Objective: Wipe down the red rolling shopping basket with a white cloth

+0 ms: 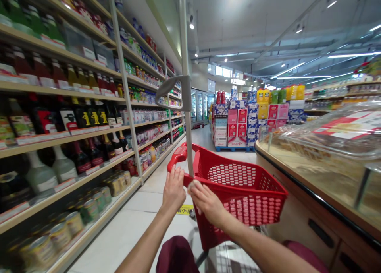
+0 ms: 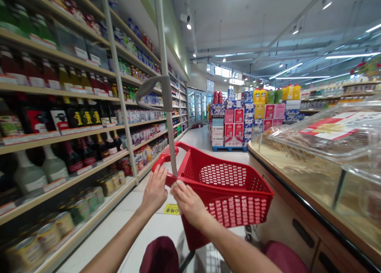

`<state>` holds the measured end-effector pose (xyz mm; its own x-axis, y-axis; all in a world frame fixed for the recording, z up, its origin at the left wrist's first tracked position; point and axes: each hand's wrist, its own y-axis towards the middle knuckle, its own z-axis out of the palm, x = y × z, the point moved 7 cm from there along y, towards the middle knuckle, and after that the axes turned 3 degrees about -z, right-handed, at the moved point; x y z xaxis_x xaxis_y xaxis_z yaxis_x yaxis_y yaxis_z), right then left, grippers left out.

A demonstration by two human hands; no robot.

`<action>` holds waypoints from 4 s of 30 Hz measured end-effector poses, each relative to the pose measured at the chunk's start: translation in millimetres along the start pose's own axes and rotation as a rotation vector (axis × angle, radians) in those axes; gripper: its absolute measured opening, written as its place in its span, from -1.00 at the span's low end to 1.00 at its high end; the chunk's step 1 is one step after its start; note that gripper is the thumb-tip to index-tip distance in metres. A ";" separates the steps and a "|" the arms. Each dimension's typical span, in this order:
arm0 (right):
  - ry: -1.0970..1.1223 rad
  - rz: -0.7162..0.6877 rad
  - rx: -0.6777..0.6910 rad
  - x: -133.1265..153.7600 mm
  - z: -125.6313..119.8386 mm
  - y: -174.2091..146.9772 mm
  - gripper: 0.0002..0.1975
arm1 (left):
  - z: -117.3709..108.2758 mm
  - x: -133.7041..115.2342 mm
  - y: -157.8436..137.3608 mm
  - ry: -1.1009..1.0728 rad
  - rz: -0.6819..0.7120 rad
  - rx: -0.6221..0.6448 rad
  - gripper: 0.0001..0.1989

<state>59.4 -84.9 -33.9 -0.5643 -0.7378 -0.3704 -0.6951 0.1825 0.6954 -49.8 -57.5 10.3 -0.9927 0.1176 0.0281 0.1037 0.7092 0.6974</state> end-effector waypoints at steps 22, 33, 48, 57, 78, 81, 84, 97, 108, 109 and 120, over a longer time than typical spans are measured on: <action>0.164 0.214 -0.240 -8.1 -18.0 -20.6 -0.68 | -1.2 -2.5 3.8 0.056 0.009 0.031 -0.42; 0.133 0.311 -0.239 -36.6 -21.7 -63.7 -0.61 | -7.8 -33.0 -4.1 0.013 0.060 -0.186 -0.39; 0.106 0.372 -0.045 -61.0 1.6 -138.3 -0.58 | 34.1 -96.3 0.6 0.022 0.234 0.140 -0.47; 0.068 0.464 -0.127 -83.4 -10.0 -172.9 -0.59 | 33.1 -95.0 -2.4 0.030 0.237 0.099 -0.46; -0.026 0.656 -0.125 -132.9 -41.8 -233.8 -0.55 | 36.1 -93.4 -2.7 0.001 0.248 0.038 -0.43; -0.013 0.680 -0.056 -131.2 -34.2 -250.0 -0.52 | 35.7 -94.2 -2.8 -0.005 0.256 0.049 -0.42; -0.036 0.721 -0.071 -140.4 -41.9 -257.5 -0.51 | 35.9 -94.0 -2.8 0.003 0.249 0.048 -0.43; -0.052 0.823 -0.154 -176.5 -57.0 -294.9 -0.48 | 38.0 -93.3 -3.5 0.019 0.257 0.046 -0.41; -0.040 0.946 -0.190 -208.9 -74.3 -297.2 -0.50 | 36.0 -94.6 -3.4 0.013 0.236 0.045 -0.45; -0.037 0.952 -0.186 -211.7 -74.6 -285.9 -0.50 | 36.0 -94.8 -3.3 0.015 0.233 0.047 -0.45; 0.010 0.887 0.082 -197.2 -48.4 -236.2 -0.46 | 37.7 -93.6 -5.0 0.010 0.210 0.078 -0.44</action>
<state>356.4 -13.9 -95.4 -0.9062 -0.3082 0.2895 -0.0339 0.7354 0.6768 45.0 -45.8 -22.8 -0.9494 0.2616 0.1739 0.3120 0.7218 0.6178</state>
